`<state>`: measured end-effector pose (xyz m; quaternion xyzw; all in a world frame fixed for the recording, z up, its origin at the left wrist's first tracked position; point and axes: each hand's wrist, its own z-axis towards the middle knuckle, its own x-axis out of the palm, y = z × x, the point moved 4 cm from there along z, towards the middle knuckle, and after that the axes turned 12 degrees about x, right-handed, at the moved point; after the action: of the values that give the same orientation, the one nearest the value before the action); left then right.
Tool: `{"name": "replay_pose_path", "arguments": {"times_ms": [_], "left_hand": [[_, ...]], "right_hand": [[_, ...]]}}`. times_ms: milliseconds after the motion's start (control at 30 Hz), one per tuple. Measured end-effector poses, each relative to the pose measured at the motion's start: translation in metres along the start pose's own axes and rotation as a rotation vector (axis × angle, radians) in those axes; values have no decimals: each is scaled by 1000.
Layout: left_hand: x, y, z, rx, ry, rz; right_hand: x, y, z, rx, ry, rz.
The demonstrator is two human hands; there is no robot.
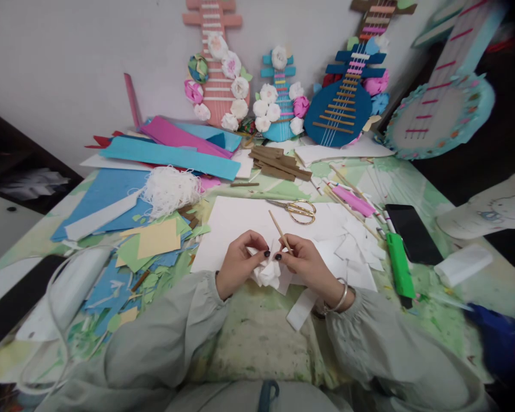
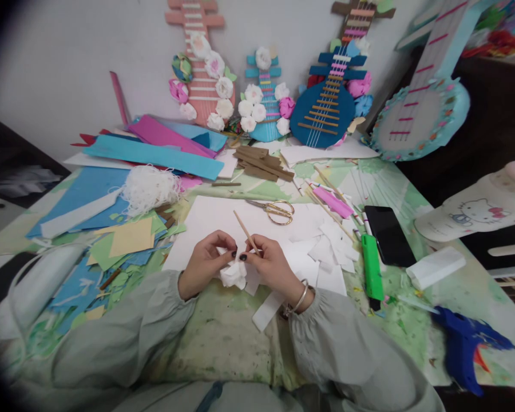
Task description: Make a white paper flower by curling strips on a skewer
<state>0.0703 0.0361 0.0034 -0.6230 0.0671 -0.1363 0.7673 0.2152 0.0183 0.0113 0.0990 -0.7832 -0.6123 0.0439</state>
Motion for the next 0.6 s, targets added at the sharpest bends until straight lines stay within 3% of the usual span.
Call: {"name": "replay_pose_path", "arguments": {"times_ms": [267, 433, 600], "left_hand": [[1, 11, -3, -85, 26, -105], [6, 13, -7, -103, 129, 13], [7, 10, -10, -106, 188, 64]], "right_hand": [[-6, -13, 5, 148, 63, 195], [-12, -27, 9, 287, 151, 304], [-12, -32, 9, 307, 165, 340]]}}
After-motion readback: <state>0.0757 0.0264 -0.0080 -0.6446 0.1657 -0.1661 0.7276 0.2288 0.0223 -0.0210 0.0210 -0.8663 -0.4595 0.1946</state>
